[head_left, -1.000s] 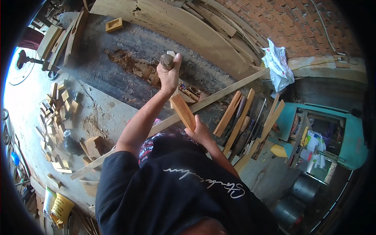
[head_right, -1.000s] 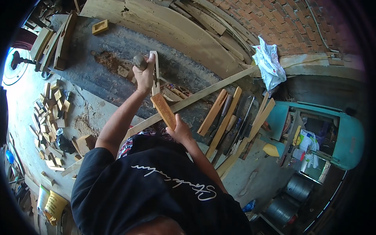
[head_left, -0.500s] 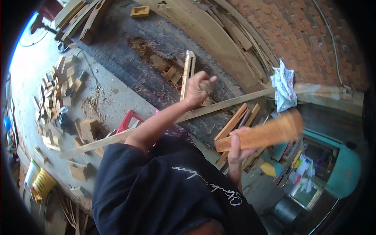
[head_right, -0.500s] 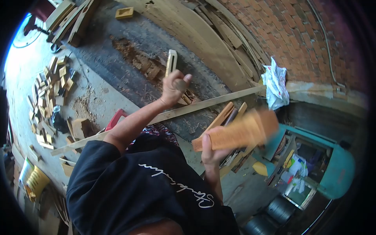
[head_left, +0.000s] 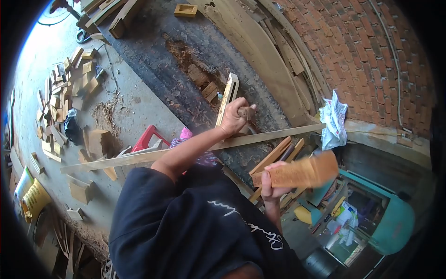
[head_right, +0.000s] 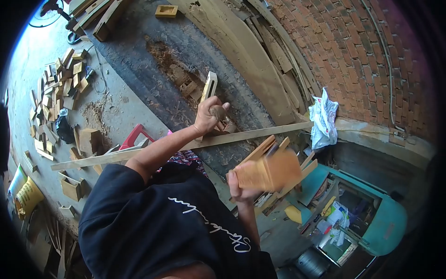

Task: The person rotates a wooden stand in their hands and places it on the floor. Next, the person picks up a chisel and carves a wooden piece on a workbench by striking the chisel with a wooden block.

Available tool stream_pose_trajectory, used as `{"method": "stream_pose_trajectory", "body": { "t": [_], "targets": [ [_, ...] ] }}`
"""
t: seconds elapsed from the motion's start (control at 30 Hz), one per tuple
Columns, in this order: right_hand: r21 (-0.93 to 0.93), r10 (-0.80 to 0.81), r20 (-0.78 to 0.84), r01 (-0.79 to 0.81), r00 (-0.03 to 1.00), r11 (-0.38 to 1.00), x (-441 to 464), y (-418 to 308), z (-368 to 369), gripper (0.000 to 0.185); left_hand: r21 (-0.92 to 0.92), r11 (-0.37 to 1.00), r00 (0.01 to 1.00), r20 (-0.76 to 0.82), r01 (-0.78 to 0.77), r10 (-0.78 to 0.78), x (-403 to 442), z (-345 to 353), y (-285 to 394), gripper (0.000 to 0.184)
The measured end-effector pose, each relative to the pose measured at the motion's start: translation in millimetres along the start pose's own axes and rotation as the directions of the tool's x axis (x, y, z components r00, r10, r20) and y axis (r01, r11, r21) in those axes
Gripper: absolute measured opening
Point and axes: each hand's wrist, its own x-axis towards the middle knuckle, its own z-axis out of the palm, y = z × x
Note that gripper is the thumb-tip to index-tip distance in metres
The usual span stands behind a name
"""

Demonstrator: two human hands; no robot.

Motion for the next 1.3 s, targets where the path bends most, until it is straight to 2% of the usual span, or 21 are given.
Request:
{"method": "stream_pose_trajectory", "body": {
  "t": [0.03, 0.07, 0.13, 0.2, 0.27, 0.33, 0.4, 0.47, 0.53, 0.57, 0.6, 0.67, 0.73, 0.8, 0.83, 0.87, 0.93, 0.97, 1.0, 1.07, 1.3],
  "targets": [
    [0.021, 0.104, -0.164, -0.102, 0.981, 0.995, -12, 14, 6, 0.052, -0.010, 1.000, 1.000, -0.020, 0.008, -0.008, 4, -1, 4, 0.033],
    [0.019, 0.107, -0.170, -0.105, 0.980, 0.994, -20, 25, 4, 0.052, -0.020, 1.000, 0.999, -0.042, 0.016, -0.017, 8, -2, 9, 0.034],
    [-0.065, 0.193, -0.100, -0.200, 0.976, 0.978, -24, 29, 5, 0.073, -0.017, 1.000, 0.999, -0.040, 0.019, -0.020, 18, -5, 19, 0.035],
    [-0.114, 0.205, -0.128, -0.220, 0.970, 0.969, -31, 39, 7, 0.067, -0.043, 0.999, 0.999, 0.024, -0.030, 0.032, 26, -10, 30, 0.035],
    [-0.159, 0.220, -0.172, -0.247, 0.960, 0.956, -40, 56, 9, 0.061, -0.175, 0.984, 0.997, 0.072, 0.017, -0.004, 35, -12, 39, 0.030],
    [-0.064, 0.378, -0.108, -0.385, 0.920, 0.921, -52, 81, 7, 0.055, -0.142, 0.990, 0.989, 0.146, 0.006, 0.015, 41, -27, 63, 0.030],
    [-0.071, 0.462, -0.121, -0.472, 0.879, 0.879, -67, 103, 2, 0.053, 0.088, 0.996, 0.953, 0.301, 0.022, -0.048, 42, -50, 88, 0.025],
    [-0.179, 0.474, -0.087, -0.482, 0.876, 0.858, -76, 119, -1, 0.052, 0.249, 0.961, 0.908, 0.419, -0.116, 0.001, 30, -72, 61, 0.022],
    [-0.198, 0.489, -0.116, -0.503, 0.864, 0.841, -87, 140, -3, 0.053, 0.411, 0.905, 0.826, 0.544, -0.107, -0.150, 3, -107, 42, 0.022],
    [-0.152, 0.533, -0.075, -0.538, 0.843, 0.829, -89, 144, -4, 0.053, 0.579, 0.782, 0.821, 0.547, -0.230, -0.163, -21, -129, 7, 0.024],
    [-0.106, 0.573, -0.031, -0.573, 0.819, 0.813, -91, 149, -4, 0.054, 0.698, 0.710, 0.754, 0.515, -0.092, -0.409, -40, -148, 0, 0.026],
    [-0.075, 0.642, -0.038, -0.643, 0.766, 0.762, -96, 164, 0, 0.054, 0.768, 0.626, 0.755, 0.490, -0.137, -0.436, -84, -193, -37, 0.030],
    [0.077, 0.629, 0.036, -0.629, 0.777, 0.773, -97, 179, 4, 0.053, 0.790, 0.609, 0.740, 0.449, -0.067, -0.501, -110, -215, -34, 0.039],
    [0.164, 0.684, 0.100, -0.690, 0.723, 0.705, -88, 179, 7, 0.054, 0.905, 0.424, 0.595, 0.356, -0.029, -0.720, -122, -220, -25, 0.048],
    [0.151, 0.674, 0.117, -0.684, 0.729, 0.714, -82, 177, 7, 0.054, 0.913, 0.408, 0.532, 0.337, 0.018, -0.777, -125, -219, -23, 0.054],
    [0.136, 0.662, 0.136, -0.676, 0.737, 0.724, -76, 175, 7, 0.055, 0.911, 0.412, 0.529, 0.348, 0.004, -0.774, -128, -221, -27, 0.054],
    [0.187, 0.646, 0.164, -0.666, 0.746, 0.722, -68, 173, 9, 0.053, 0.929, 0.368, 0.411, 0.322, 0.035, -0.853, -137, -227, -47, 0.056],
    [0.220, 0.630, 0.168, -0.652, 0.758, 0.725, -67, 174, 10, 0.053, 0.928, 0.371, 0.465, 0.315, 0.031, -0.827, -143, -230, -55, 0.038],
    [0.253, 0.614, 0.169, -0.636, 0.771, 0.729, -67, 176, 10, 0.052, 0.925, 0.381, 0.466, 0.330, 0.016, -0.821, -145, -229, -54, 0.038],
    [0.254, 0.593, 0.162, -0.614, 0.789, 0.748, -64, 171, 5, 0.053, 0.944, 0.320, 0.435, 0.255, 0.082, -0.864, -148, -226, -53, 0.053],
    [0.345, 0.612, 0.152, -0.622, 0.776, 0.703, -79, 176, -16, 0.057, 0.927, 0.375, 0.572, 0.315, -0.014, -0.757, -155, -221, 3, 0.035]
  ]
}}
